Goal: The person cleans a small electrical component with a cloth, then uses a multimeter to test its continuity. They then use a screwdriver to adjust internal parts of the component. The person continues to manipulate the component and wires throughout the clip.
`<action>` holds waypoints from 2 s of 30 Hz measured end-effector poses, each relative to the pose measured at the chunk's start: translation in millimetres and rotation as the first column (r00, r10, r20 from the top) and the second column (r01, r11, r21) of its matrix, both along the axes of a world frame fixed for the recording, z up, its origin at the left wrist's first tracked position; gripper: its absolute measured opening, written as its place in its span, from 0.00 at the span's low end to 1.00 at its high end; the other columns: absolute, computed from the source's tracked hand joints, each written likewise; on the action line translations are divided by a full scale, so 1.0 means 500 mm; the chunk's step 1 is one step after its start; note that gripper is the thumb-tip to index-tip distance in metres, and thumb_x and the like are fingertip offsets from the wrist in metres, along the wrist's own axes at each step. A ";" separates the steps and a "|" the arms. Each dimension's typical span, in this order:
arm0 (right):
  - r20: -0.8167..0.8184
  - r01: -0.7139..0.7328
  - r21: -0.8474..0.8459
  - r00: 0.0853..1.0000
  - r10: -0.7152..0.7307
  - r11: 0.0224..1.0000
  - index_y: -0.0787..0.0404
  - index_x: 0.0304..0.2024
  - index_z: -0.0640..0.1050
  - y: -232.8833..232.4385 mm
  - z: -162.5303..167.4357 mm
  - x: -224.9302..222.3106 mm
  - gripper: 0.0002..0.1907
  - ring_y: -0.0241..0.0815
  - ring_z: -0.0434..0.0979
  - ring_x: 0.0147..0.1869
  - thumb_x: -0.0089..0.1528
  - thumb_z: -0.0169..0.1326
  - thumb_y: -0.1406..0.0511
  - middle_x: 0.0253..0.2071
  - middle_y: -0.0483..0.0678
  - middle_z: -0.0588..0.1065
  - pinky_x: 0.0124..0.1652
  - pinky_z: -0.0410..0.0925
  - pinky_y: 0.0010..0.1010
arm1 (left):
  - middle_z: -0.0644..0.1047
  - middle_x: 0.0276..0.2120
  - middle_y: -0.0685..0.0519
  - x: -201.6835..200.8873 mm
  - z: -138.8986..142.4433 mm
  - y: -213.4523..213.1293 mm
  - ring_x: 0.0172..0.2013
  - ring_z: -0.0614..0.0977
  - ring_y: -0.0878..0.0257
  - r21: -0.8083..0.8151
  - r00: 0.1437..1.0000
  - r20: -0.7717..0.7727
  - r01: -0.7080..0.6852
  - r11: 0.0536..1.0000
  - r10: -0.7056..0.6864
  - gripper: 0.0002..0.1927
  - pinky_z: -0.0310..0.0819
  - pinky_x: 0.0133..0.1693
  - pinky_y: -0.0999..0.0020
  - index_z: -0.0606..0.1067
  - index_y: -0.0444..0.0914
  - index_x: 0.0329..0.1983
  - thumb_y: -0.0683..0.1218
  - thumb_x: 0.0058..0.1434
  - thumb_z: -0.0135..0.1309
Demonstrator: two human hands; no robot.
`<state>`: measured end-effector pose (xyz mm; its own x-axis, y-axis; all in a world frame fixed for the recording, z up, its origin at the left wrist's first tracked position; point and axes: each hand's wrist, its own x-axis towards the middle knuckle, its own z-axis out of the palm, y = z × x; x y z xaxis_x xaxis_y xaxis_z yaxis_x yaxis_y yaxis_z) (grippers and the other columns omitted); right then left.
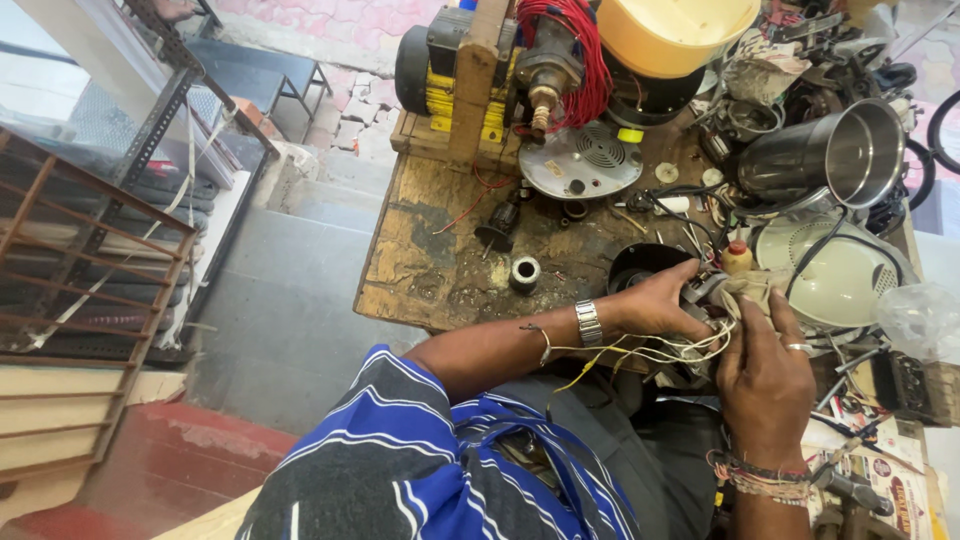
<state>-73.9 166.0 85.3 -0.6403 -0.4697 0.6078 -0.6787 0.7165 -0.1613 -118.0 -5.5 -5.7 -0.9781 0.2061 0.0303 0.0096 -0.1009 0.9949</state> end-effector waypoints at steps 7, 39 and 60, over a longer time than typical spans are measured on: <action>-0.089 0.099 0.040 0.991 -0.095 0.994 0.67 0.55 0.79 0.024 -0.034 -0.015 0.08 0.56 0.81 0.60 0.74 0.59 0.71 0.56 0.64 0.77 0.56 0.75 0.37 | 0.76 0.52 0.43 0.012 0.024 0.003 0.50 0.79 0.58 0.117 1.000 0.003 0.019 0.993 -0.019 0.54 0.76 0.51 0.64 0.60 0.30 0.70 0.47 0.39 0.72; -0.125 0.166 0.080 0.980 -0.155 0.983 0.63 0.59 0.79 0.006 -0.037 -0.013 0.16 0.58 0.78 0.68 0.69 0.59 0.70 0.63 0.61 0.76 0.58 0.71 0.48 | 0.76 0.54 0.42 0.008 0.024 -0.008 0.50 0.79 0.59 0.002 0.999 -0.019 -0.026 1.000 0.026 0.55 0.77 0.50 0.66 0.57 0.29 0.71 0.48 0.42 0.71; -0.042 0.118 0.020 0.992 -0.117 0.993 0.60 0.61 0.78 -0.005 -0.003 0.003 0.17 0.64 0.80 0.57 0.69 0.58 0.72 0.59 0.64 0.75 0.56 0.73 0.46 | 0.77 0.55 0.41 0.006 0.022 -0.025 0.53 0.78 0.58 0.002 0.996 -0.074 -0.055 0.999 0.055 0.51 0.75 0.54 0.65 0.62 0.29 0.69 0.49 0.43 0.72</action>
<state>-72.5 163.4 84.0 -0.6670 -0.4068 0.6242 -0.5953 0.7947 -0.1183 -114.9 -17.9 5.3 -0.9829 0.1524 0.1032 0.0888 -0.0980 0.9912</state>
